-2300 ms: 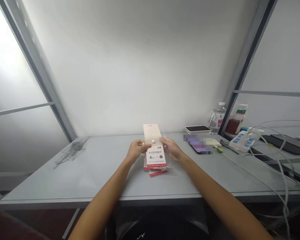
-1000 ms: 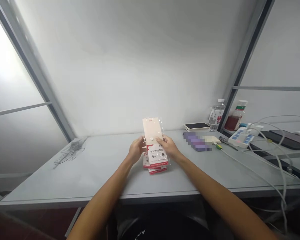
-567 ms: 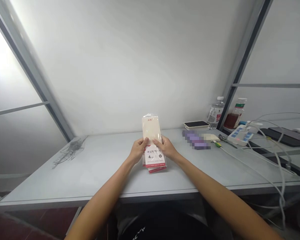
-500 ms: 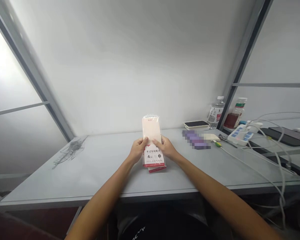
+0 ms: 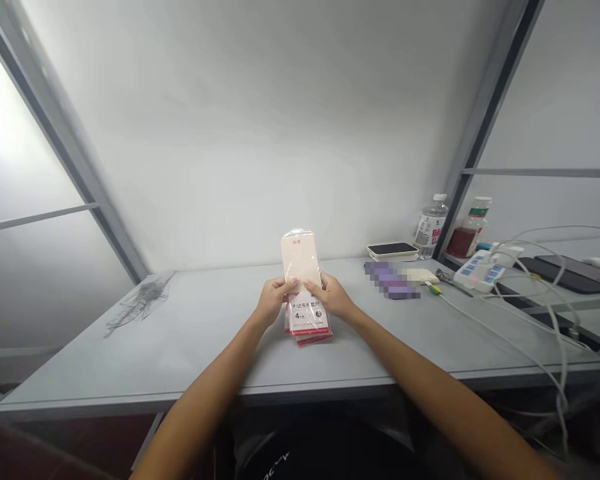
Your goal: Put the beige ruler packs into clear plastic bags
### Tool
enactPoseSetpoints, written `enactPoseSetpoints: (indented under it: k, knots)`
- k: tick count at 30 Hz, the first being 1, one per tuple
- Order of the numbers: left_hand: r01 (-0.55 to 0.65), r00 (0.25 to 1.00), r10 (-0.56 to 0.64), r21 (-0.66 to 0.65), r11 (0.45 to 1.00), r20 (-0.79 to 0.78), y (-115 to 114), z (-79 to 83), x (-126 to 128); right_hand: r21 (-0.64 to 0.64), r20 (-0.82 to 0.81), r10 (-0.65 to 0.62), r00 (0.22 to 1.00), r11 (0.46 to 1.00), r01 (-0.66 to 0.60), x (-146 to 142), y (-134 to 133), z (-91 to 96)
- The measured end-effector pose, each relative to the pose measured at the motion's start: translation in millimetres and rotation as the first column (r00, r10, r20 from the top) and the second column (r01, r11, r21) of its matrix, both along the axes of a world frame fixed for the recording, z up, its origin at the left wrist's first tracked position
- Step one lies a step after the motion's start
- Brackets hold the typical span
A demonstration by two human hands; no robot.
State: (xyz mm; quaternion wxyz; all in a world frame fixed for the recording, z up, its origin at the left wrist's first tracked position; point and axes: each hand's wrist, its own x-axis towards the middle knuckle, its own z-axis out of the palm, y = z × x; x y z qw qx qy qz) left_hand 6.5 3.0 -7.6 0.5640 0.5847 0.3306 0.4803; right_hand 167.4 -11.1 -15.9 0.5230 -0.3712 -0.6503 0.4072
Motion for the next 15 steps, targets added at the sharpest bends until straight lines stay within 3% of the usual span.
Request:
enactPoseSetpoints:
  k: [9,12,15]
  knots:
    - [-0.079,0.994,0.082,0.035,0.996,-0.075,3.8,-7.2,0.7,-0.004,0.087,-0.037,0.996,0.999,0.037,-0.3,2.9,-4.7]
    - [-0.121,0.963,0.133,0.067,0.99,-0.234,2.6,-6.2,0.3,-0.06,0.135,-0.071,0.988,0.995,0.079,1.1,6.7,-6.8]
    - [-0.186,0.829,0.266,0.207,0.96,-0.491,1.8,-4.8,-2.0,-0.126,0.179,-0.091,0.98,0.985,0.115,4.1,11.6,-9.7]
